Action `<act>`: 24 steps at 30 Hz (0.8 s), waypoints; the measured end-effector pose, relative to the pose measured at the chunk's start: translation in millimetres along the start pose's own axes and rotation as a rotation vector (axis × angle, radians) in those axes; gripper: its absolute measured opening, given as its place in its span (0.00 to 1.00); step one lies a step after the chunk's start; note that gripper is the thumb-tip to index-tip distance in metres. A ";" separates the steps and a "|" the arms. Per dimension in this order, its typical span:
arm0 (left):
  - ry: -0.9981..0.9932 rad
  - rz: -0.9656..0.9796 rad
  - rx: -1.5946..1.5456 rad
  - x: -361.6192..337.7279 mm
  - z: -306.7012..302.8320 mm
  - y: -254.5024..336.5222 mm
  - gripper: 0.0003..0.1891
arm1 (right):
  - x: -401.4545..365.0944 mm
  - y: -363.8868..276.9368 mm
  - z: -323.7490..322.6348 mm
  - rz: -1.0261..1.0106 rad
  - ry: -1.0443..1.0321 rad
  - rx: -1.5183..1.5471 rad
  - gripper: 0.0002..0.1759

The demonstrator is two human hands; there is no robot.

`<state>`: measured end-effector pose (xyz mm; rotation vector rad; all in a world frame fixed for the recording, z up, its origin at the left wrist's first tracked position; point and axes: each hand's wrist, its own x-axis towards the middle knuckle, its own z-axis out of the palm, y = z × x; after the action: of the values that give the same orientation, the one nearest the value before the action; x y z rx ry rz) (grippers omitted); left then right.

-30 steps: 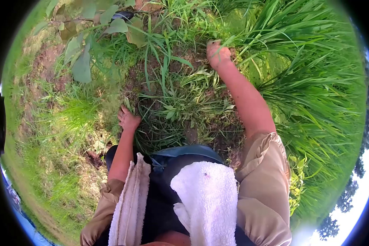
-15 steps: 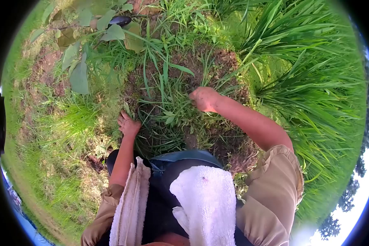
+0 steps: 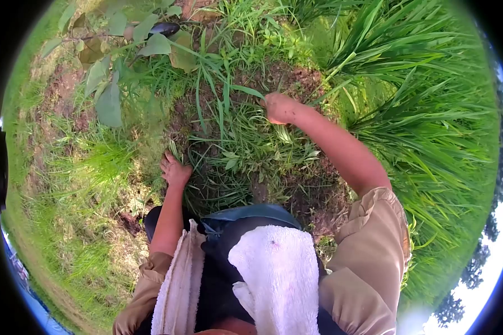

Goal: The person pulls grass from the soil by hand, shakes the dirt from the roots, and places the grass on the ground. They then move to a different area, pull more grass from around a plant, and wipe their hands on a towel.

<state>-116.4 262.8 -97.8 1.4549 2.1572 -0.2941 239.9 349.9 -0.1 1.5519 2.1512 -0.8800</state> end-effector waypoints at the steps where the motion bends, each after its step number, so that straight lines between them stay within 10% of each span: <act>1: -0.008 -0.006 -0.016 -1.1 -0.6 -0.3 0.48 | -6.4 -5.9 -17.3 0.093 0.134 -0.008 0.14; 5: -0.007 -0.013 -0.050 -2.1 -3.8 3.8 0.50 | 14.1 62.3 -40.1 0.467 0.506 -0.198 0.20; 9: 0.018 -0.004 -0.056 -2.1 -1.7 2.7 0.49 | 31.2 93.4 -52.4 0.494 0.281 -0.297 0.13; 14: 0.053 0.012 -0.052 3.2 0.6 -2.4 0.49 | -6.5 37.4 -49.5 0.192 0.183 -0.258 0.15; 16: 0.040 0.024 -0.046 -1.2 2.7 3.2 0.49 | -24.4 -4.6 -28.4 -0.042 -0.149 -0.241 0.18; 19: 0.070 0.032 -0.037 2.4 8.6 -3.1 0.49 | 2.0 25.6 -5.9 -0.068 0.505 -0.298 0.22; 20: 0.067 0.036 -0.034 2.3 9.0 -2.3 0.49 | -1.9 5.9 -55.4 0.198 0.189 -0.349 0.26; 24: 0.056 0.031 -0.030 2.3 8.3 -4.3 0.49 | 51.2 74.0 -45.8 0.314 0.435 -0.433 0.21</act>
<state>-118.5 259.2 -106.4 1.4951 2.1721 -0.2117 295.2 432.6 -17.5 1.8838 2.0860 0.0356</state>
